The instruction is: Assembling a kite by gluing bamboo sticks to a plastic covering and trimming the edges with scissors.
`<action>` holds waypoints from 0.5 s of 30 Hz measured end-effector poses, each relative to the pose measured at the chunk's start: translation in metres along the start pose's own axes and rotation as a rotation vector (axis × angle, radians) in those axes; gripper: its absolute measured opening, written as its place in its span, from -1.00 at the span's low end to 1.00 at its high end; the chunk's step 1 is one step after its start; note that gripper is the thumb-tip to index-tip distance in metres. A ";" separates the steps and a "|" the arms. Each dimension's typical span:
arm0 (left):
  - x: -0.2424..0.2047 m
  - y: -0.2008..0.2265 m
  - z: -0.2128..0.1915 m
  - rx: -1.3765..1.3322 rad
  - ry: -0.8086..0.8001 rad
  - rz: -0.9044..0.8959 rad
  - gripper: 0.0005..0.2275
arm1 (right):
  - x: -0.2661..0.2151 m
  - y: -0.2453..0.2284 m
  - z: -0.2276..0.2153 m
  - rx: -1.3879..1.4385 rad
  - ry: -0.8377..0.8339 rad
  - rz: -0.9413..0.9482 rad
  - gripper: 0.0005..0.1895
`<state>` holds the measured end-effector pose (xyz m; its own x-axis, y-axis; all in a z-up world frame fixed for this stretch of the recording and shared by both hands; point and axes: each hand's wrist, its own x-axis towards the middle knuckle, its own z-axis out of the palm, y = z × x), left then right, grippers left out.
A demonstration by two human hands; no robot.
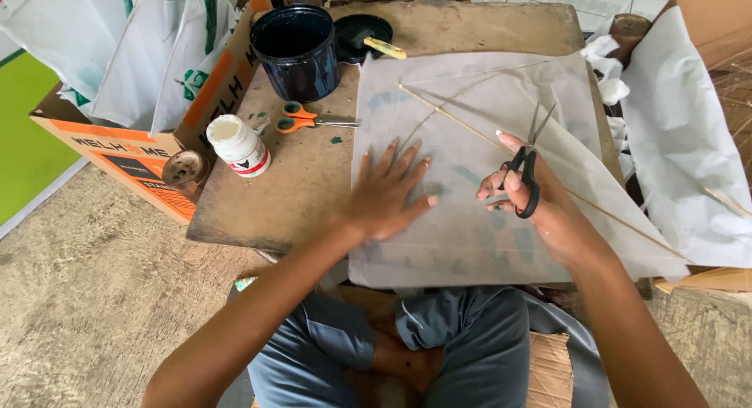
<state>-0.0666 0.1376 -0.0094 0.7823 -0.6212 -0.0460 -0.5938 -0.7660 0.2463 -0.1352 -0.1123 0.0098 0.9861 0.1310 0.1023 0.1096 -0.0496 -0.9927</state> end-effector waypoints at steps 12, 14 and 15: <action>0.005 0.031 0.005 -0.011 0.063 -0.057 -0.35 | 0.000 -0.001 -0.003 0.023 0.014 0.001 -0.13; 0.022 0.024 0.007 -0.009 0.079 0.055 -0.34 | 0.000 -0.004 -0.007 0.015 0.032 0.002 -0.13; 0.029 0.021 0.009 -0.008 0.092 0.161 -0.34 | -0.002 -0.004 -0.008 0.008 0.044 0.007 -0.13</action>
<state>-0.0577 0.1020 -0.0145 0.6911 -0.7179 0.0836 -0.7118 -0.6560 0.2510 -0.1363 -0.1203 0.0140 0.9914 0.0866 0.0980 0.1020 -0.0426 -0.9939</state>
